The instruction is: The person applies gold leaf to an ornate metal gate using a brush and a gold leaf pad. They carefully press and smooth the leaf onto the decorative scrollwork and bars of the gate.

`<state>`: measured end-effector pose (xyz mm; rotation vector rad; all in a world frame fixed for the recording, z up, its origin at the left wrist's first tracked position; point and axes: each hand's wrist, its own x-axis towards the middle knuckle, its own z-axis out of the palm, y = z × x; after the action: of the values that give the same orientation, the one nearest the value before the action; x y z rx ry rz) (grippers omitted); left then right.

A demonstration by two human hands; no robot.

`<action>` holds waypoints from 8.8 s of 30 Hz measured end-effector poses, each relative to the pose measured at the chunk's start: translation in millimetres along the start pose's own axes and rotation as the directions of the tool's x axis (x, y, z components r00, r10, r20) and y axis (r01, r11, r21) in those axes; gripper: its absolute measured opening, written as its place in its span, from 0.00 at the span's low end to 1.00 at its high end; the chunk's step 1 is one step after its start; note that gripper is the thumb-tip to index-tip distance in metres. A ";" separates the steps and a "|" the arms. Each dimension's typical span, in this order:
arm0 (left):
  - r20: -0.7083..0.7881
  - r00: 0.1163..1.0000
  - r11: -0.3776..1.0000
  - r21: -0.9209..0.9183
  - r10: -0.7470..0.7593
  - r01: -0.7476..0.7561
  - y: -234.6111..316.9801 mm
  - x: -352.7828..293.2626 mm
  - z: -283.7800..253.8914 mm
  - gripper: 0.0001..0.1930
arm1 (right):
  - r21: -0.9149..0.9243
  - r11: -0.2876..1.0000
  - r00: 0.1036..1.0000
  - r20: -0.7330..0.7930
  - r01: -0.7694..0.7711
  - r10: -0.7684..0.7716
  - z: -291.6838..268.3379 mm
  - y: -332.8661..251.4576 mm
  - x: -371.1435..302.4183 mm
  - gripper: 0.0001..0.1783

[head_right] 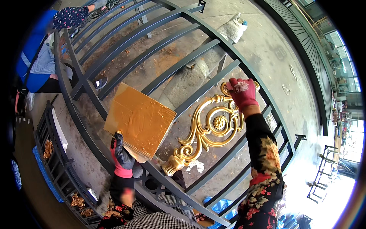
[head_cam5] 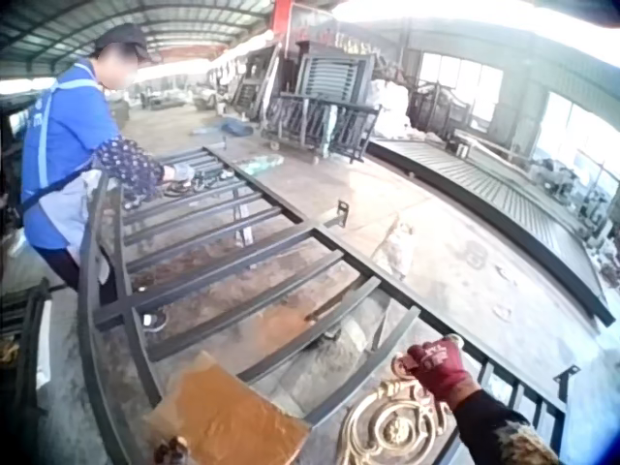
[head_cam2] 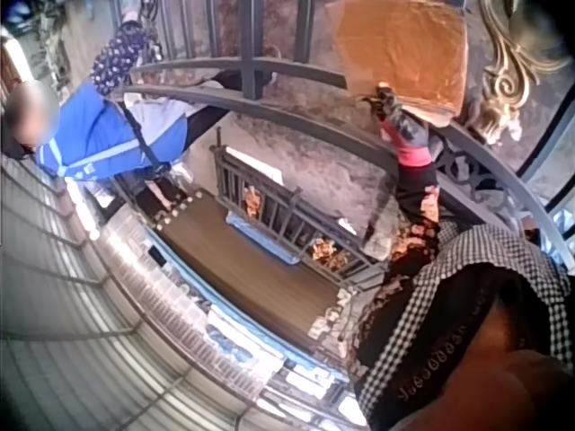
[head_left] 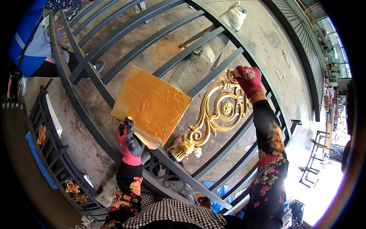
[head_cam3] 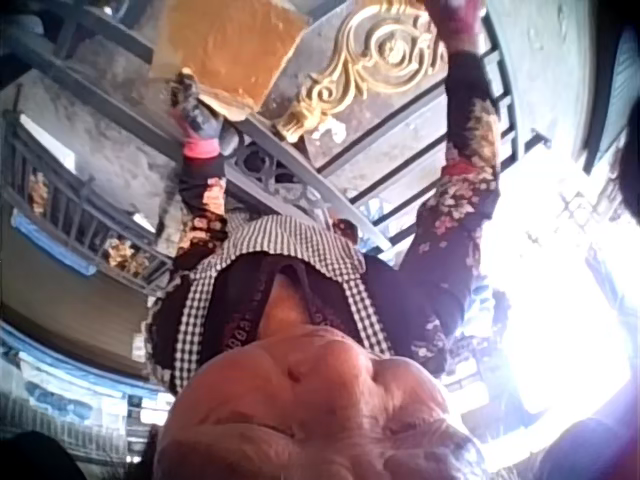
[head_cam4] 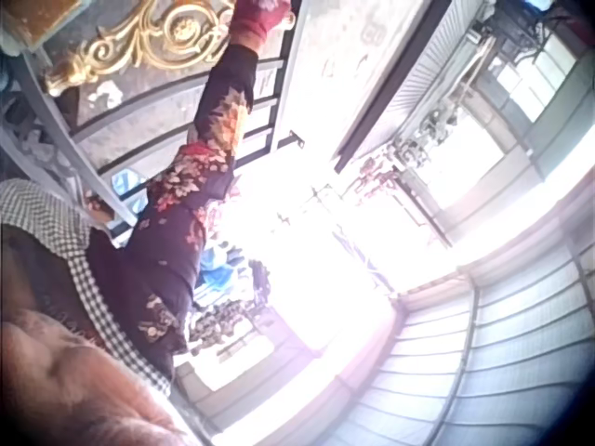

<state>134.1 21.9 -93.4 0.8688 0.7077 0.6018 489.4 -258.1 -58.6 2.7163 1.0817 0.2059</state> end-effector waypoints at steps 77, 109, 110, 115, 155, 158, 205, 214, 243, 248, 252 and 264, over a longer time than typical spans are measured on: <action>-0.002 0.999 0.998 0.048 0.043 -0.043 -7.3 2.8 -11.4 0.15 | 0.221 0.975 0.987 0.158 -0.027 -0.009 -23.3 -48.5 -31.8 0.10; 0.067 0.995 0.985 0.154 0.073 -0.082 -6.8 3.4 -15.7 0.17 | 0.280 0.941 0.972 0.189 -0.190 0.140 -25.8 -77.8 -25.0 0.13; 0.061 0.995 0.985 0.150 0.074 -0.083 -7.7 2.6 -13.9 0.17 | 0.277 0.938 0.964 0.219 -0.209 0.150 -27.1 -78.2 -29.7 0.14; 0.112 0.985 0.946 0.286 0.129 -0.156 -16.3 3.4 -22.1 0.17 | 0.327 0.912 0.969 0.086 -0.249 0.233 -7.1 -67.1 -23.3 0.14; 0.010 0.999 0.981 0.188 0.044 -0.045 -2.0 3.6 -1.7 0.19 | 0.433 0.850 0.926 -0.081 -0.300 0.368 -10.6 -45.4 -96.5 0.09; 0.033 0.997 0.971 0.226 0.071 -0.077 -1.2 4.0 -4.9 0.19 | 0.411 0.874 0.942 -0.092 -0.259 0.323 -15.3 -51.0 -97.5 0.13; 0.069 0.996 0.959 0.276 0.050 -0.067 1.4 2.4 -0.9 0.20 | 0.690 0.724 0.999 -0.031 -0.009 0.043 -34.6 -36.4 -121.1 0.17; 0.017 0.998 0.972 0.227 0.057 -0.059 -1.3 3.4 -4.0 0.20 | 0.434 0.898 0.994 -0.104 0.070 -0.028 -26.1 -77.4 -104.7 0.14; 0.080 0.990 0.950 0.284 0.115 -0.133 -5.0 3.6 -8.0 0.18 | 0.288 0.956 0.992 0.121 -0.056 0.022 -28.9 -62.0 -127.5 0.08; 0.076 0.989 0.958 0.250 0.124 -0.139 -7.2 5.3 -10.8 0.18 | 0.261 0.941 0.968 0.181 -0.216 0.172 -38.4 -62.4 -122.9 0.10; 0.031 0.999 0.991 0.130 0.038 -0.042 -8.7 7.1 -13.0 0.18 | 0.374 0.908 0.980 0.027 -0.191 0.195 -25.3 -93.8 -108.3 0.07; 0.110 0.990 0.964 0.241 0.090 -0.114 -8.0 5.8 -15.2 0.20 | 0.035 0.999 0.960 0.281 -0.008 -0.003 -23.9 -71.0 -125.2 0.05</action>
<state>127.6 29.0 -108.7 1.1647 0.6600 0.5654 347.3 -291.0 -59.4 2.6714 1.0068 -0.1971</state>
